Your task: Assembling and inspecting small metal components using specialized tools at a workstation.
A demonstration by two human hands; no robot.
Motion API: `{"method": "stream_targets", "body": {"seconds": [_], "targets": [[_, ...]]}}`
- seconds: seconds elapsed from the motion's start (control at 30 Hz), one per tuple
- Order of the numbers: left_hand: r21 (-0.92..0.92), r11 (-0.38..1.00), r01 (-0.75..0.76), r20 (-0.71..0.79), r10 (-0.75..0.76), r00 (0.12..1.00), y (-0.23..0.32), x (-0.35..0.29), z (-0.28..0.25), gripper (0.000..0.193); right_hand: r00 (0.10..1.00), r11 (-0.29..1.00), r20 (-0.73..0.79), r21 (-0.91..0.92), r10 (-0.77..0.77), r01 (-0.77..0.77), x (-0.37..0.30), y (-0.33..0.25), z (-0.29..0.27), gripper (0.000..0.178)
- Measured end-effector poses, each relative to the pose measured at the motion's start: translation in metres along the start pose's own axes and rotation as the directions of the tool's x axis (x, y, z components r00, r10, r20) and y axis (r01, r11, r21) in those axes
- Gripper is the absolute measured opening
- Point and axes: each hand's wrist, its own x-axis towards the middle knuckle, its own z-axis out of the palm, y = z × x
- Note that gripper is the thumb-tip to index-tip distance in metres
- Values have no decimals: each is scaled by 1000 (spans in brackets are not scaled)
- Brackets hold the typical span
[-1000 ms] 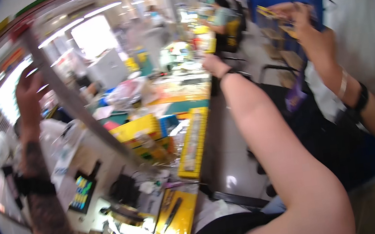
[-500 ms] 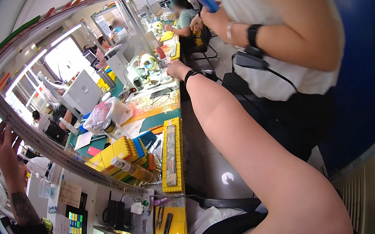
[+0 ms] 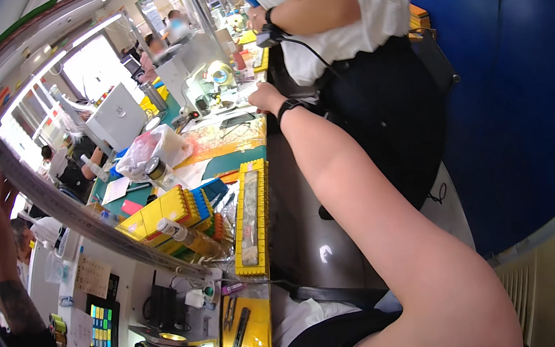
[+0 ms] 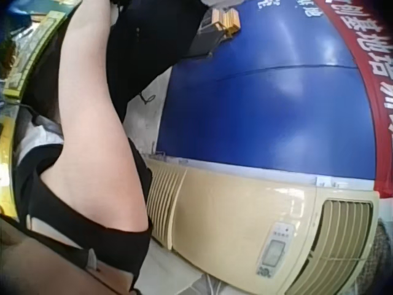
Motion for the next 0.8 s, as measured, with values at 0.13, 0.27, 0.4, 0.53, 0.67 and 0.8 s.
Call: {"method": "stream_targets", "body": {"seconds": [0.13, 0.27, 0.4, 0.53, 0.67, 0.8], "targets": [[8, 999, -35, 137, 34, 990, -23, 20, -26, 43, 992, 1000, -126, -12, 14, -16, 0, 2, 13, 77], [93, 996, 5, 109, -15, 994, -32, -1, -68, 49, 972, 995, -227, -67, 52, -68, -33, -32, 78, 82], [42, 997, -60, 155, 53, 987, -21, 25, -9, 47, 949, 998, -308, 8, 63, -63, 9, 19, 45, 76], [78, 997, -16, 35, 13, 999, 0, -8, -13, 38, 976, 972, -151, 200, 153, -122, -9, 0, 73, 65], [111, 994, -16, -84, 25, 996, 2, -3, 3, 40, 977, 969, -131, 205, 168, -139, -8, 4, 56, 59], [103, 995, 2, -117, 10, 993, -10, -17, -26, 36, 984, 961, -85, 243, 154, -129, -16, -1, 60, 57]]}}
